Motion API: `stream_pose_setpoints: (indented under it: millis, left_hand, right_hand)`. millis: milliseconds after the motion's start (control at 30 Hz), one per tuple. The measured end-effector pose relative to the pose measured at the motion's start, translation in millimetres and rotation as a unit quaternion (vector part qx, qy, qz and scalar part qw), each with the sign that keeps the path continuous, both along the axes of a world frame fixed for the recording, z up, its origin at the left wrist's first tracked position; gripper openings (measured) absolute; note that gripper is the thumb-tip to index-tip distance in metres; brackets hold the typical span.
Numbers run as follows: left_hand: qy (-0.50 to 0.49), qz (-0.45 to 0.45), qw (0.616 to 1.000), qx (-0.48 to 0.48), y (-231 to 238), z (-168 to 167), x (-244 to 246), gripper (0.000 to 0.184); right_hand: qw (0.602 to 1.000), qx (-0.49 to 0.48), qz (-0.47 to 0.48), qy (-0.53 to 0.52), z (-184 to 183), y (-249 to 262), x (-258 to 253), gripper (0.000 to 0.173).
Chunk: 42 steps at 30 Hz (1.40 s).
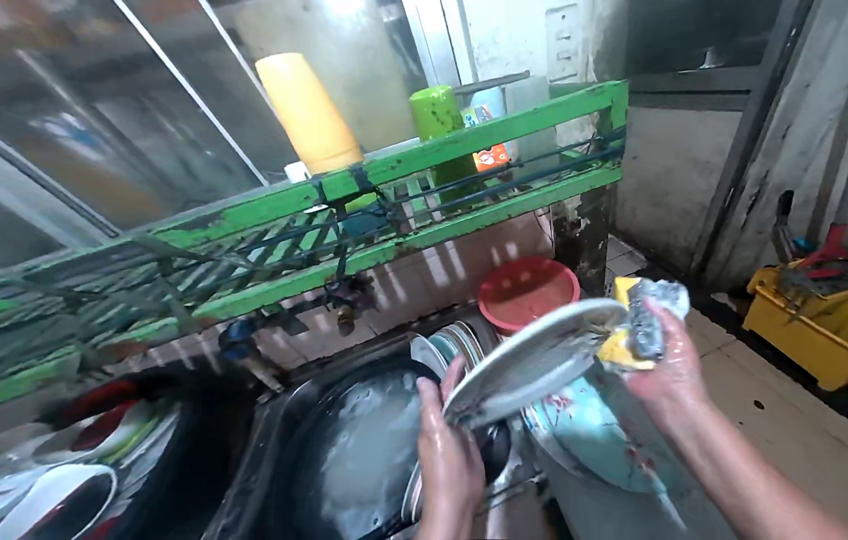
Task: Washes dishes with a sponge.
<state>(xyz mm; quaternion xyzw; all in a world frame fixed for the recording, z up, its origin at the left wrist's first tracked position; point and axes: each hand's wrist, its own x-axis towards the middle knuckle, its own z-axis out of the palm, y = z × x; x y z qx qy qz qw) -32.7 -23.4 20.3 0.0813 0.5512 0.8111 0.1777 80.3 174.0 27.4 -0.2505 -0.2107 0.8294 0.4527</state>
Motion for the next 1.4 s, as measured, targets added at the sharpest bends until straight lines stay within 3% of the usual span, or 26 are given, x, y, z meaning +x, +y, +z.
stream_pose_setpoints:
  millis: [67, 100, 133, 167, 200, 233, 300, 367, 433, 467, 500, 567, 633, 667, 733, 833, 867, 967, 1033, 1100, 1200, 1267, 1300, 1400]
  left_hand:
    - [-0.167, -0.062, 0.983, 0.047, -1.4, -4.6, -10.9, 0.051]
    - [-0.219, -0.076, 0.97, 0.07, -1.3, -5.8, -10.7, 0.039]
    - [-0.234, -0.09, 0.965, 0.075, -1.9, -7.5, -8.3, 0.031]
    - [-0.222, -0.12, 0.966, 0.064, -3.1, -10.5, -5.6, 0.036]
    - [-0.205, -0.146, 0.967, 0.047, -1.4, -14.6, -1.5, 0.043]
    - [-0.191, -0.165, 0.967, 0.023, 3.0, -18.6, 6.0, 0.045]
    - [-0.147, -0.209, 0.966, -0.048, 14.0, -25.5, 26.2, 0.051]
    - [-0.136, -0.265, 0.953, -0.057, 21.1, -37.7, 44.2, 0.05]
    - [-0.093, -0.292, 0.95, -0.054, 19.8, -52.7, 55.6, 0.03]
    - [-0.075, -0.295, 0.95, -0.072, 17.9, -54.6, 58.8, 0.032]
    - [-0.06, -0.296, 0.946, -0.117, 15.3, -50.7, 62.8, 0.044]
    - [-0.063, -0.311, 0.933, -0.169, 7.1, -46.3, 67.2, 0.073]
    - [-0.078, -0.332, 0.926, -0.162, -0.6, -48.8, 70.4, 0.077]
    - [-0.083, -0.345, 0.922, -0.158, -1.0, -47.4, 70.0, 0.073]
    - [-0.087, -0.375, 0.904, -0.186, 3.0, -37.3, 65.8, 0.056]
    - [-0.039, -0.383, 0.901, -0.202, 12.7, -28.2, 58.3, 0.027]
    - [-0.04, -0.373, 0.908, -0.188, 13.8, -28.8, 57.2, 0.027]
    - [-0.114, -0.324, 0.927, -0.152, 10.9, -13.8, 61.7, 0.042]
    - [-0.16, -0.243, 0.952, -0.092, 5.5, -8.2, 61.9, 0.036]
    - [-0.166, -0.164, 0.972, -0.014, 7.3, -12.9, 52.4, 0.018]
    - [-0.123, -0.186, 0.97, 0.098, 11.6, -34.2, 33.6, 0.011]
    - [-0.079, -0.178, 0.979, 0.06, 15.6, -42.9, 42.7, 0.01]
    - [-0.085, -0.161, 0.983, 0.003, 17.0, -37.1, 53.7, 0.015]
    - [-0.149, -0.122, 0.978, -0.075, 21.0, -8.9, 75.1, 0.035]
  right_hand:
    - [0.99, 0.048, 0.117, 0.065, -12.9, 21.3, 19.5, 0.034]
    - [0.979, 0.083, 0.18, 0.046, -24.0, 32.6, 28.3, 0.039]
    - [0.967, 0.116, 0.224, -0.018, -35.2, 39.9, 35.5, 0.039]
    - [0.953, 0.148, 0.232, -0.125, -45.2, 42.4, 39.4, 0.034]
    - [0.922, 0.18, 0.22, -0.262, -53.2, 40.4, 39.5, 0.032]
    - [0.87, 0.214, 0.215, -0.388, -59.1, 34.5, 35.9, 0.04]
    - [0.761, 0.331, 0.219, -0.512, -60.4, 8.9, 25.2, 0.056]
    - [0.675, 0.518, 0.179, -0.494, -54.1, -34.5, 20.2, 0.056]
    - [0.603, 0.666, 0.08, -0.432, -56.6, -58.1, 14.7, 0.05]
    - [0.598, 0.676, 0.066, -0.426, -60.3, -53.6, 16.1, 0.05]
    - [0.63, 0.633, 0.088, -0.442, -63.2, -40.3, 22.6, 0.054]
    - [0.737, 0.446, 0.121, -0.493, -62.0, 0.3, 37.8, 0.058]
    - [0.789, 0.315, 0.086, -0.521, -61.1, 25.1, 46.1, 0.057]
    - [0.786, 0.319, 0.078, -0.524, -56.8, 24.9, 48.4, 0.057]
    - [0.747, 0.427, 0.096, -0.501, -46.2, 3.9, 47.3, 0.054]
    - [0.624, 0.685, 0.073, -0.369, -36.2, -46.2, 30.7, 0.047]
    - [0.613, 0.708, 0.057, -0.345, -36.3, -50.1, 26.5, 0.046]
    - [0.735, 0.51, 0.152, -0.42, -33.1, -12.3, 35.1, 0.052]
    - [0.773, 0.378, 0.135, -0.491, -42.2, 16.0, 42.2, 0.053]
    - [0.777, 0.354, 0.12, -0.506, -52.7, 14.7, 49.6, 0.059]
    - [0.743, 0.505, 0.074, -0.433, -66.5, -33.3, 49.1, 0.061]
    - [0.695, 0.622, 0.041, -0.357, -71.6, -52.0, 38.7, 0.059]
    - [0.691, 0.631, 0.039, -0.351, -68.9, -51.8, 33.1, 0.061]
    - [0.737, 0.502, 0.07, -0.448, -49.8, -21.8, 26.2, 0.065]
